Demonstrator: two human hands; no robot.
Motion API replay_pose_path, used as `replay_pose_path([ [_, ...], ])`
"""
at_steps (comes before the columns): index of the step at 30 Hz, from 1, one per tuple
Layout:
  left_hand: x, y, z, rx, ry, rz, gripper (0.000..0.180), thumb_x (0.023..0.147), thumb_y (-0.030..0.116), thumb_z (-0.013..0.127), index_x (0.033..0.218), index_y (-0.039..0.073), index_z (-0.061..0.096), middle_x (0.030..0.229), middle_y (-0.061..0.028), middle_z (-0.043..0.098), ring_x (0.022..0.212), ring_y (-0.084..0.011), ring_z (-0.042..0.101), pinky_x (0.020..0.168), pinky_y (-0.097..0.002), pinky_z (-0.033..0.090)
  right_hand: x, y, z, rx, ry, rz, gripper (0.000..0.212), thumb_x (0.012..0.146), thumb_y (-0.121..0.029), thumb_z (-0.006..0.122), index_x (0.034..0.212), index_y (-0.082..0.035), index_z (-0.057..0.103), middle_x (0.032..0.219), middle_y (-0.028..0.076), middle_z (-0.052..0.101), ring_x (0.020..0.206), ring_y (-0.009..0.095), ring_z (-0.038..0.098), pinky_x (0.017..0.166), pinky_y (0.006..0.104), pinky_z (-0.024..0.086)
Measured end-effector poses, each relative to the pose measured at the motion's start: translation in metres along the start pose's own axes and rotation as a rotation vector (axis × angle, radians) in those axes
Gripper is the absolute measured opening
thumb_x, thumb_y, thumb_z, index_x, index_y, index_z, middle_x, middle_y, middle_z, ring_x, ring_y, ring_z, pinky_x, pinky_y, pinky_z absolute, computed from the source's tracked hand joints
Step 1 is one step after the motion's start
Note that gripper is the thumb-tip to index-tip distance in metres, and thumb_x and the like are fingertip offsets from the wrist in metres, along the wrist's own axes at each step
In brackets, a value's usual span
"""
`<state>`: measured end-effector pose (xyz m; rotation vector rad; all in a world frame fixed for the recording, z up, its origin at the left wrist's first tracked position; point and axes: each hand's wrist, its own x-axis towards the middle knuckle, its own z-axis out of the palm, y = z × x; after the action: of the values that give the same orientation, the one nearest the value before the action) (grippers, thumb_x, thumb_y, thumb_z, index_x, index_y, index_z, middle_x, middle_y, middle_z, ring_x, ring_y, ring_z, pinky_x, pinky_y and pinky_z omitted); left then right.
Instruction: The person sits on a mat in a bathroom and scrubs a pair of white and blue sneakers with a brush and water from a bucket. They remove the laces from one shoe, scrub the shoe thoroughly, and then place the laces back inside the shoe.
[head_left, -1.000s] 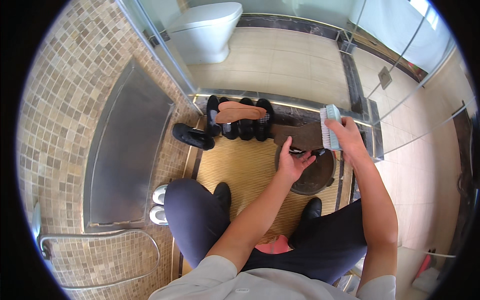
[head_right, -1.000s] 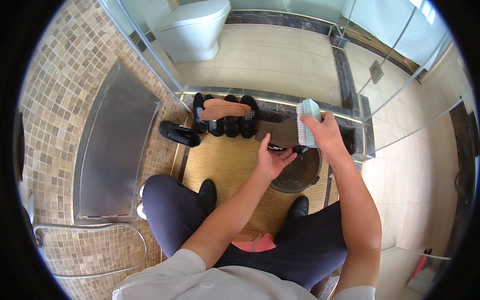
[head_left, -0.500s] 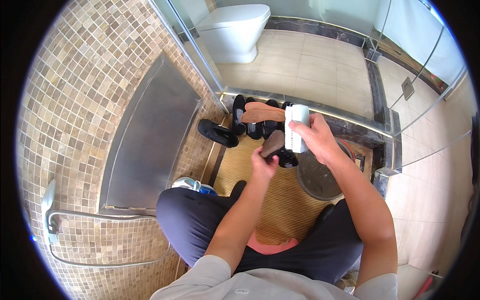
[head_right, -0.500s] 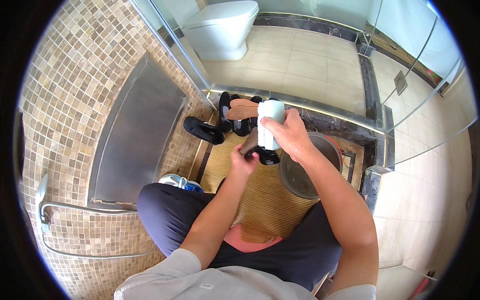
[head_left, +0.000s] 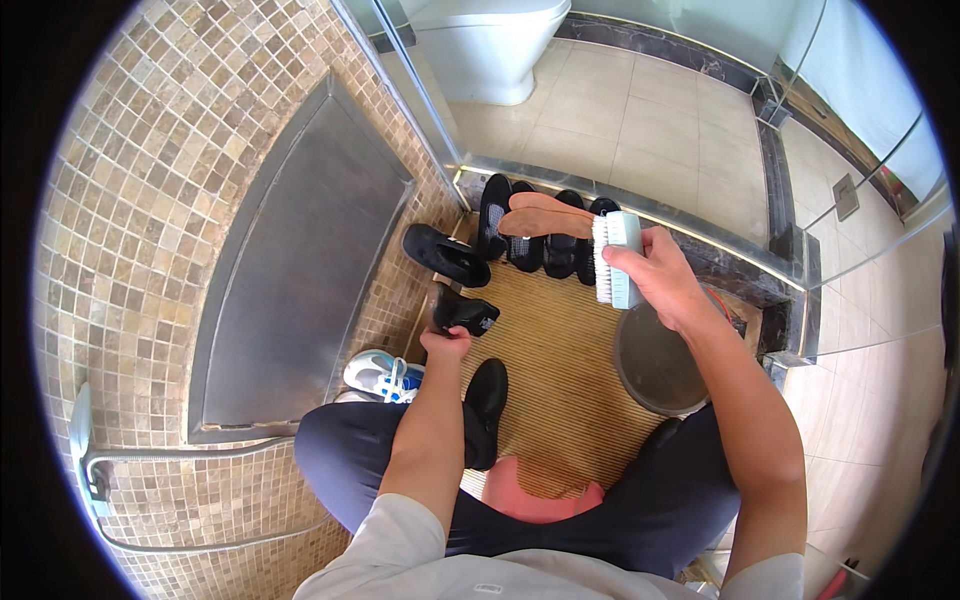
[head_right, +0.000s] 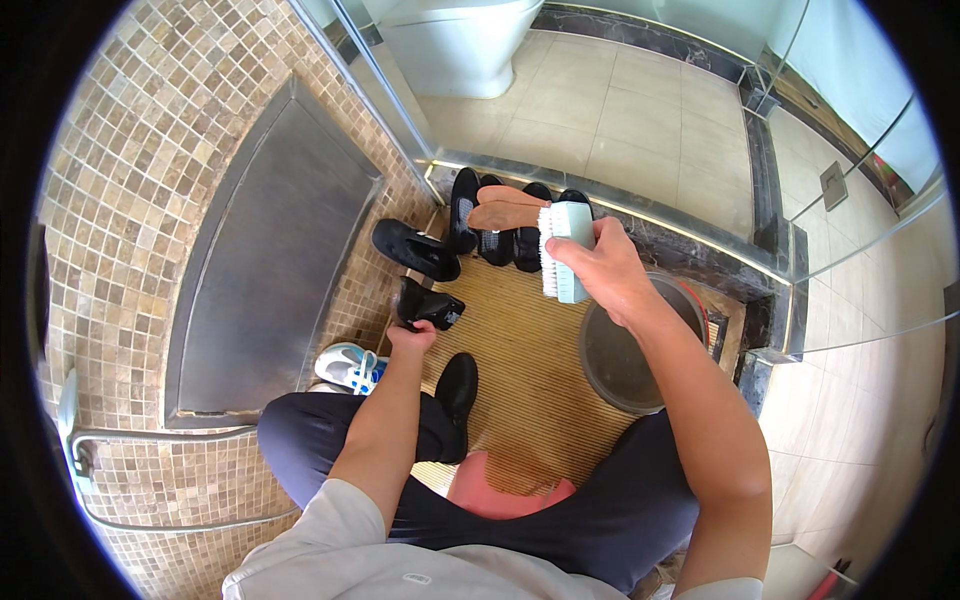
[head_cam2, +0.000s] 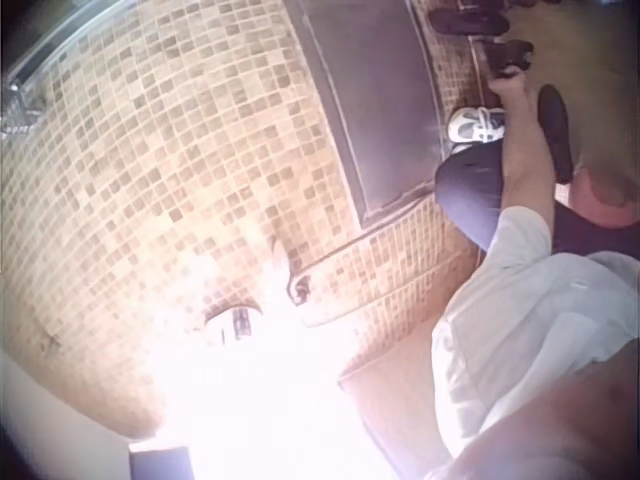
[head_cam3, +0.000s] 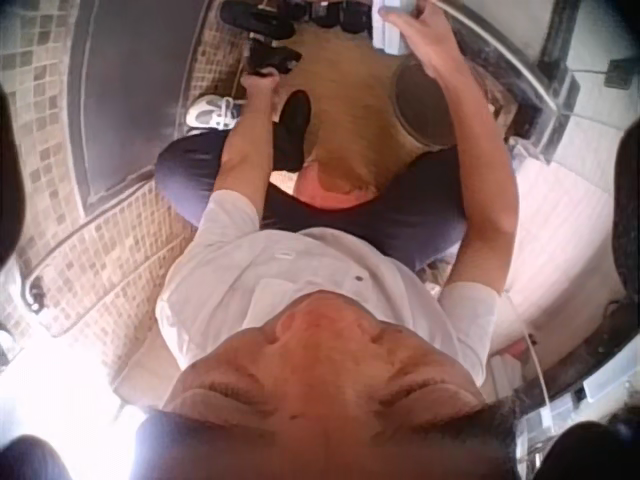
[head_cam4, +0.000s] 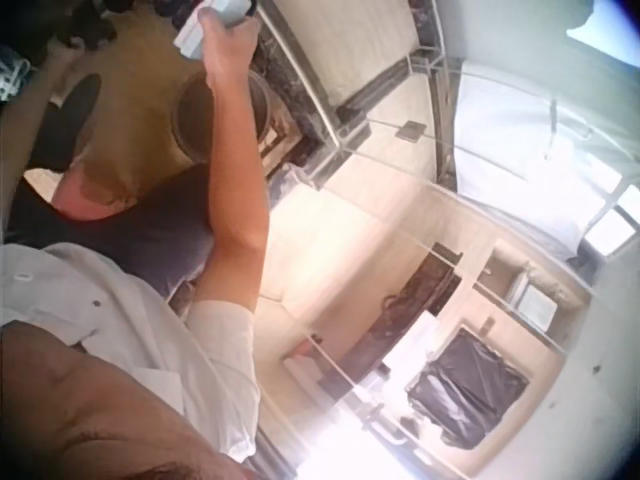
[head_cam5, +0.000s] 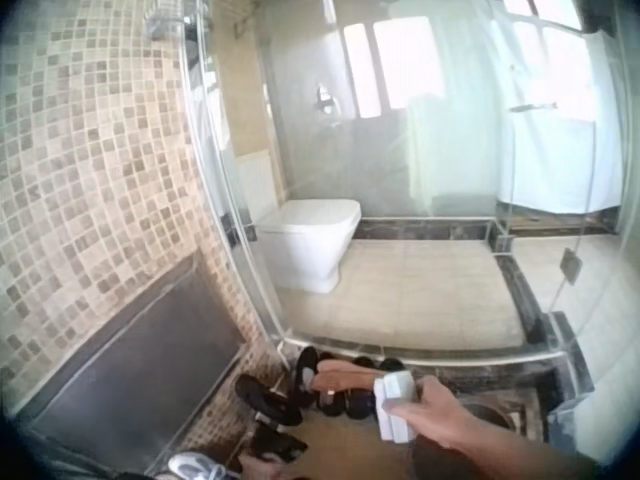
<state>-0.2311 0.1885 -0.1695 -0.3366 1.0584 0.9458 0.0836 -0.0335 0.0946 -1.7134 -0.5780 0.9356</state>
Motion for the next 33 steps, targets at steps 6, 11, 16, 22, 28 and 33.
replay_pose_path([
  [6, 0.034, 0.026, 0.013, 0.104, -0.006, -0.068, 0.042, 0.100, 0.041, 0.035, 0.108, 0.013, 0.064, 0.094, -0.0052, 0.066, 0.061, -0.0167, 0.059, 0.043, -0.0222, 0.049, 0.007, 0.006, 0.003, -0.045, 0.012, 0.039, 0.067, 0.082, -0.031, 0.078, 0.121, 0.013, 0.048, 0.111, 0.021, 0.061, 0.101, 0.023, 0.063, 0.085, 0.0372, 0.053],
  [11, 0.056, 0.052, 0.041, 0.072, 0.218, -0.175, 0.066, 0.102, 0.053, 0.038, 0.153, 0.011, 0.040, 0.164, -0.0273, 0.013, 0.088, -0.0251, 0.070, 0.049, -0.0244, 0.058, 0.010, 0.005, 0.004, -0.042, 0.001, 0.072, 0.065, 0.083, -0.030, 0.079, 0.122, 0.013, 0.048, 0.111, 0.020, 0.062, 0.101, 0.022, 0.063, 0.085, 0.0368, 0.053],
  [16, 0.048, 0.067, 0.047, 0.010, 0.254, -0.147, 0.077, 0.102, 0.054, 0.046, 0.162, 0.015, 0.019, 0.165, -0.0247, -0.018, 0.095, -0.0273, 0.070, 0.051, -0.0253, 0.059, 0.007, 0.003, 0.006, -0.050, -0.023, 0.054, 0.062, 0.084, -0.028, 0.078, 0.120, 0.012, 0.049, 0.109, 0.019, 0.062, 0.100, 0.022, 0.063, 0.084, 0.0364, 0.053],
  [22, 0.060, 0.072, 0.030, 0.009, 0.265, 0.111, 0.050, 0.101, 0.047, 0.037, 0.131, 0.012, 0.057, 0.139, -0.0194, 0.050, 0.080, -0.0234, 0.065, 0.049, -0.0265, 0.055, 0.004, 0.001, 0.003, -0.023, -0.037, 0.042, 0.059, 0.084, -0.027, 0.078, 0.118, 0.012, 0.050, 0.108, 0.018, 0.062, 0.098, 0.021, 0.063, 0.082, 0.0362, 0.053],
  [28, 0.026, 0.034, 0.058, 0.370, 0.542, 0.411, 0.042, 0.098, 0.037, 0.047, 0.127, 0.011, 0.063, 0.126, -0.0100, 0.064, 0.108, -0.0347, 0.063, 0.072, -0.0522, 0.059, 0.000, 0.002, 0.001, -0.055, -0.047, 0.023, 0.058, 0.084, -0.027, 0.077, 0.117, 0.012, 0.050, 0.108, 0.019, 0.063, 0.098, 0.021, 0.063, 0.082, 0.0362, 0.053],
  [33, -0.022, 0.035, 0.092, 0.520, 0.504, 0.407, 0.044, 0.092, 0.031, 0.057, 0.126, 0.004, 0.068, 0.131, -0.0129, 0.066, 0.116, -0.0321, 0.065, 0.095, -0.0396, 0.054, -0.012, -0.001, 0.002, -0.131, -0.027, -0.010, 0.061, 0.082, -0.030, 0.078, 0.117, 0.012, 0.051, 0.111, 0.022, 0.063, 0.101, 0.025, 0.064, 0.085, 0.0390, 0.053],
])
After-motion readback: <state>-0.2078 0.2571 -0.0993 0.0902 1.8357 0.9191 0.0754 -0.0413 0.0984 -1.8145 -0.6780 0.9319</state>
